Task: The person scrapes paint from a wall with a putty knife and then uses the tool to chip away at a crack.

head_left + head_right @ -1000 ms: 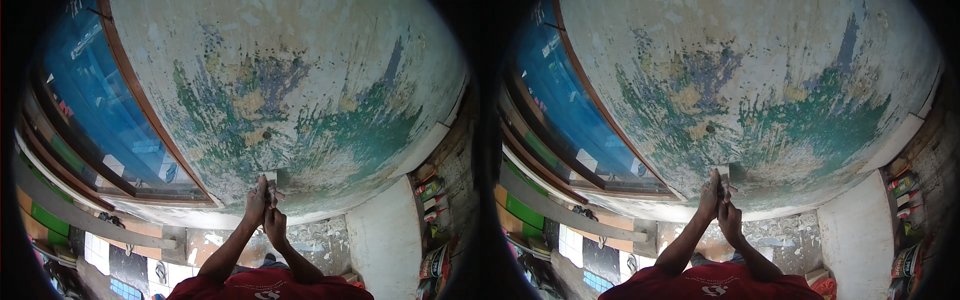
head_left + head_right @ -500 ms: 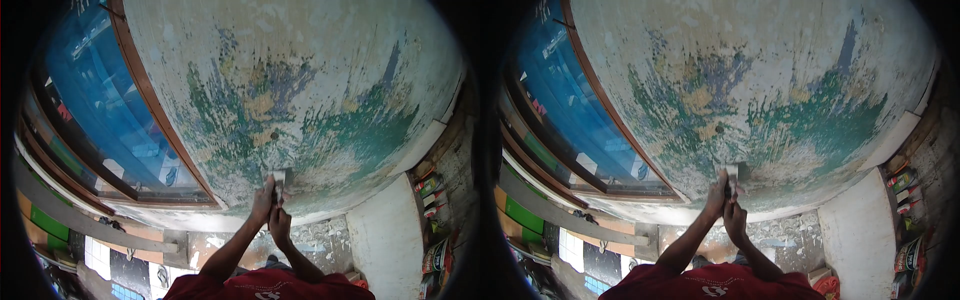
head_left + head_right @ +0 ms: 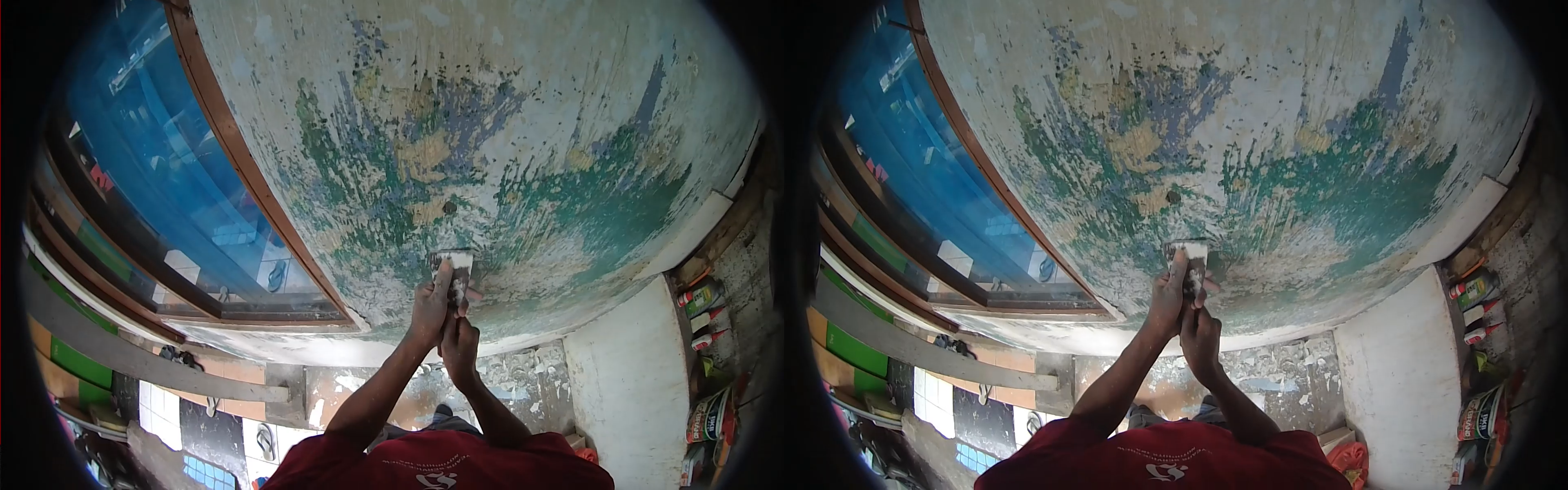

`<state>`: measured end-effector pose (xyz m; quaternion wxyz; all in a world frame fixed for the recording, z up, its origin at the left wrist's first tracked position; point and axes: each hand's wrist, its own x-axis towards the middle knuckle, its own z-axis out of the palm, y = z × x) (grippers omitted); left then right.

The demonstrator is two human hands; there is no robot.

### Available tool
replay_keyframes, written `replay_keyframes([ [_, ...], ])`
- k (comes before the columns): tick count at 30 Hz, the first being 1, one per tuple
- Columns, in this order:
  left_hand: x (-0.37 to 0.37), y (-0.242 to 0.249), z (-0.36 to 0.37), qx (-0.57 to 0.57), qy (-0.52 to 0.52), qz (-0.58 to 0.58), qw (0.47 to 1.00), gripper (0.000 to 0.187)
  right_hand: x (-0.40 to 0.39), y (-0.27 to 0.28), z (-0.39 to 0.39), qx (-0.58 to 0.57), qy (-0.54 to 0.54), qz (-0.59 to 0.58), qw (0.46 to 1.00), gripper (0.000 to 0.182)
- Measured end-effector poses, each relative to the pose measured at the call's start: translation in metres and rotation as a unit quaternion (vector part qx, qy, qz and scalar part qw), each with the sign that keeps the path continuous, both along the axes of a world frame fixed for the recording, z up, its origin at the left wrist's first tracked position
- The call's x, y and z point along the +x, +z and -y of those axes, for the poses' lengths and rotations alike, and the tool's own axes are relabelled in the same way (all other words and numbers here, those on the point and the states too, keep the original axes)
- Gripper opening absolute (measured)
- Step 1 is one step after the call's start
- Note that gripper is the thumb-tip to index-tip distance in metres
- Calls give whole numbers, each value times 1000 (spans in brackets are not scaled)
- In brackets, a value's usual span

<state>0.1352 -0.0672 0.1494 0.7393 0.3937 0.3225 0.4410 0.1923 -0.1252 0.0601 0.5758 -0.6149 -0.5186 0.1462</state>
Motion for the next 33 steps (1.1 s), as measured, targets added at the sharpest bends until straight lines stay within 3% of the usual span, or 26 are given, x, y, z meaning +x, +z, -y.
replay_keyframes([
  [2, -3, -20, 1, -26, -1, -21, 999, 48, -2, -9, 6, 38, -34, 92, 994, 35],
  [3, 0, -22, 7, -39, 12, 18, 999, 48, -5, -12, 13, -53, -2, -21, 998, 34],
  [6, -1, -15, 4, -30, 3, 34, 999, 47, 0, -8, 5, 26, -31, 73, 996, 34],
  [7, 0, -7, 2, -8, 7, 6, 1000, 46, 0, -3, 5, -29, 7, -20, 999, 35],
  [10, 2, -5, 1, 3, 3, 0, 1000, 46, 2, -3, 5, -39, 13, -15, 999, 36],
  [11, 2, -16, 2, -25, 0, 9, 1000, 46, 1, -6, 8, -3, -9, 34, 999, 36],
  [14, 2, -17, 3, -18, 6, 35, 999, 46, 2, -6, 6, -26, 4, 4, 1000, 34],
  [15, 3, -9, 0, -9, 12, 30, 999, 45, 2, 17, 3, 12, -1, 35, 999, 32],
  [18, 0, -7, 0, 9, 15, 10, 1000, 45, 2, 10, 4, -47, 35, -13, 998, 30],
  [19, 0, -7, 4, -25, 18, 11, 999, 46, 0, 5, 6, 20, -23, 98, 995, 30],
  [20, 1, -9, 3, -18, 22, 23, 999, 45, -1, 6, 10, -28, 4, 9, 1000, 28],
  [22, 1, -14, 4, -17, 28, 39, 999, 45, 2, 3, 10, -76, 23, -14, 997, 15],
  [25, -2, -12, 4, -23, 12, 32, 999, 46, 4, 15, 8, -86, 59, -36, 994, 14],
  [28, 0, -10, 4, -22, 28, 31, 999, 50, -1, 9, 9, 14, 8, 39, 999, 24],
  [33, -3, -2, 5, -21, 32, 18, 999, 47, 2, 22, 2, -35, 60, -24, 997, 25],
])
